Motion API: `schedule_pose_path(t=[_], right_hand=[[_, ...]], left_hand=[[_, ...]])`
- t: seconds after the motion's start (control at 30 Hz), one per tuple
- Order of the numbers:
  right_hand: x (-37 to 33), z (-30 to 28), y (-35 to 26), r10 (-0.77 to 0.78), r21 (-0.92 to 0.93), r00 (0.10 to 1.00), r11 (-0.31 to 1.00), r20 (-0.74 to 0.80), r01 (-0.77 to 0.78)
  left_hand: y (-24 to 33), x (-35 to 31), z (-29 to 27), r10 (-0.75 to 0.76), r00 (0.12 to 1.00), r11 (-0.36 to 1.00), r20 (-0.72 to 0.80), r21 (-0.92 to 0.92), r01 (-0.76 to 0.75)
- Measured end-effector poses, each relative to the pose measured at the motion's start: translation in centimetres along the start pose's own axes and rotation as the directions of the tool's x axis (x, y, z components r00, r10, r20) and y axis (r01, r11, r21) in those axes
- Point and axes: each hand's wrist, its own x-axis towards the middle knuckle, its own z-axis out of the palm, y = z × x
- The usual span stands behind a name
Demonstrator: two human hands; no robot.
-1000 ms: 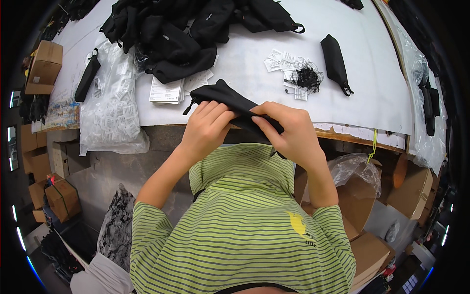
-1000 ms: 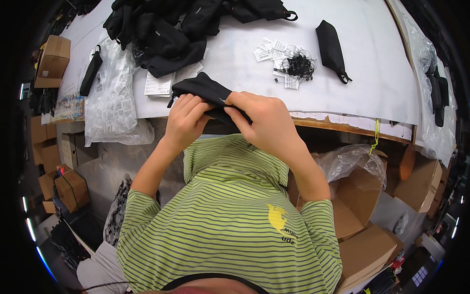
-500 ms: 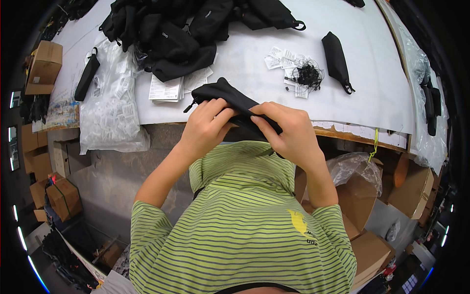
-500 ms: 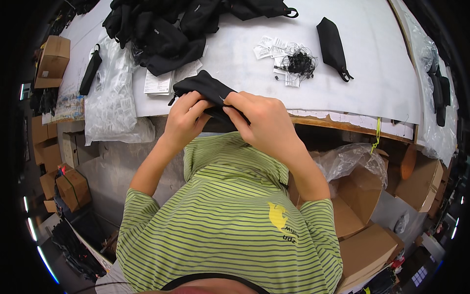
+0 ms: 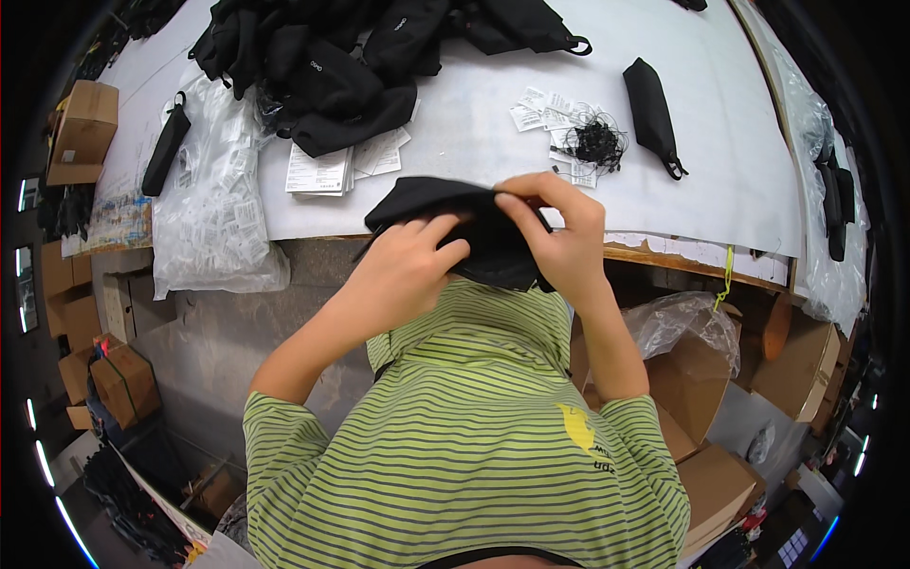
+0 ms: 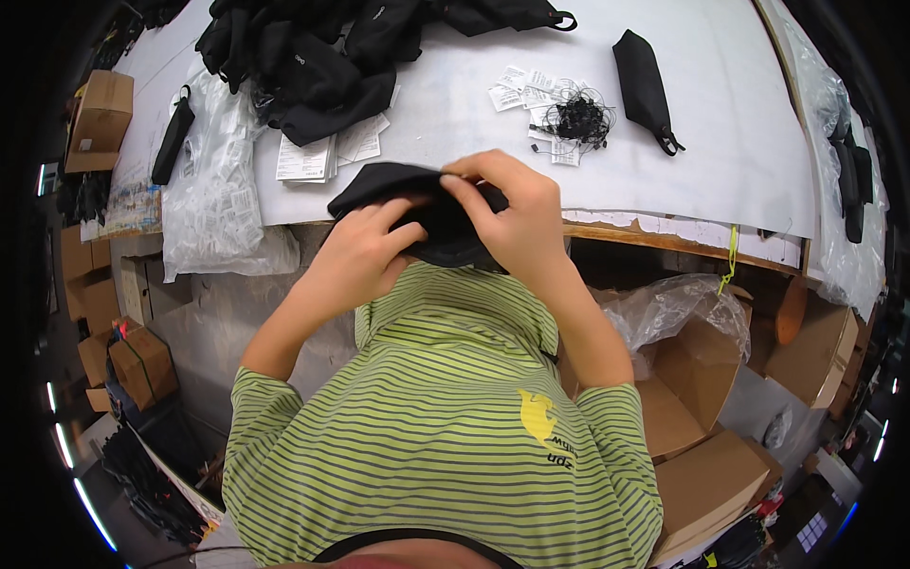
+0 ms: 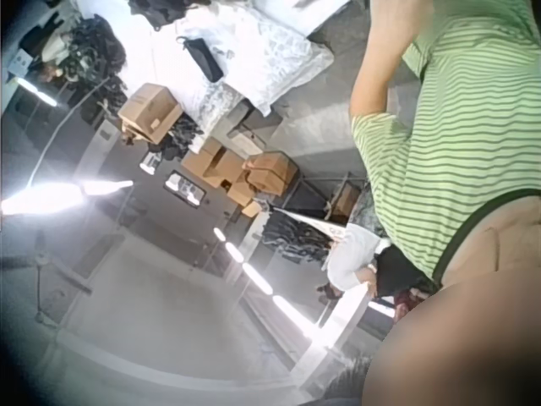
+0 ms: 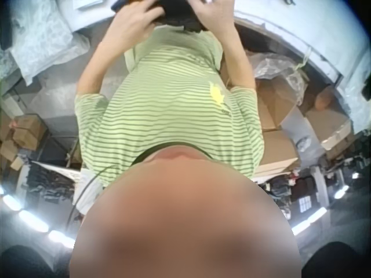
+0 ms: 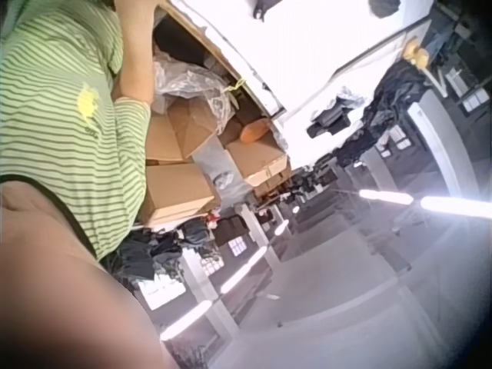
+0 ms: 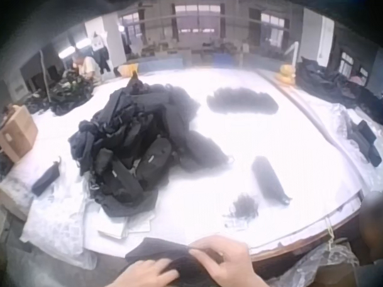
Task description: Attaching tags and labels to black zippered pouches on a work table.
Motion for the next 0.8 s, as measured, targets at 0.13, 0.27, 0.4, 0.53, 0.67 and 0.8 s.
schedule_pose_path(t=[0.13,0.27,0.4,0.53,0.67,0.8], right_hand=[[-0.3,-2.0,1.0,0.210,0.583,0.885,0.686,0.414,-0.436],[-3.2,-2.0,3.2,0.243,0.382,0.893,0.838,0.378,-0.390],[-4.7,-0.2,4.0,0.248,0.465,0.792,0.697,0.558,-0.546],[-5.5,0.2,6.3,0.399,0.513,0.796,0.613,0.456,-0.601],[-4.7,-1.3,5.7,0.450,0.832,0.805,0.206,0.387,-0.516],[-5.4,-3.4,8.7,0.234,0.886,0.866,-0.265,0.442,-0.380]], left_hand=[[-0.6,-0.4,-1.4,-0.146,0.989,0.973,-0.025,-0.185,0.139],[-0.9,-0.8,-1.5,-0.192,0.978,0.920,-0.078,-0.361,0.152],[-1.2,-0.7,-1.0,-0.305,0.944,0.822,-0.130,-0.537,0.191],[-1.4,-0.9,-0.3,-0.409,0.879,0.806,-0.245,-0.548,0.222],[-2.8,-1.7,-0.2,-0.448,0.828,0.823,-0.338,-0.518,0.234],[-2.8,-1.8,0.1,-0.451,0.846,0.835,-0.284,-0.468,0.289]])
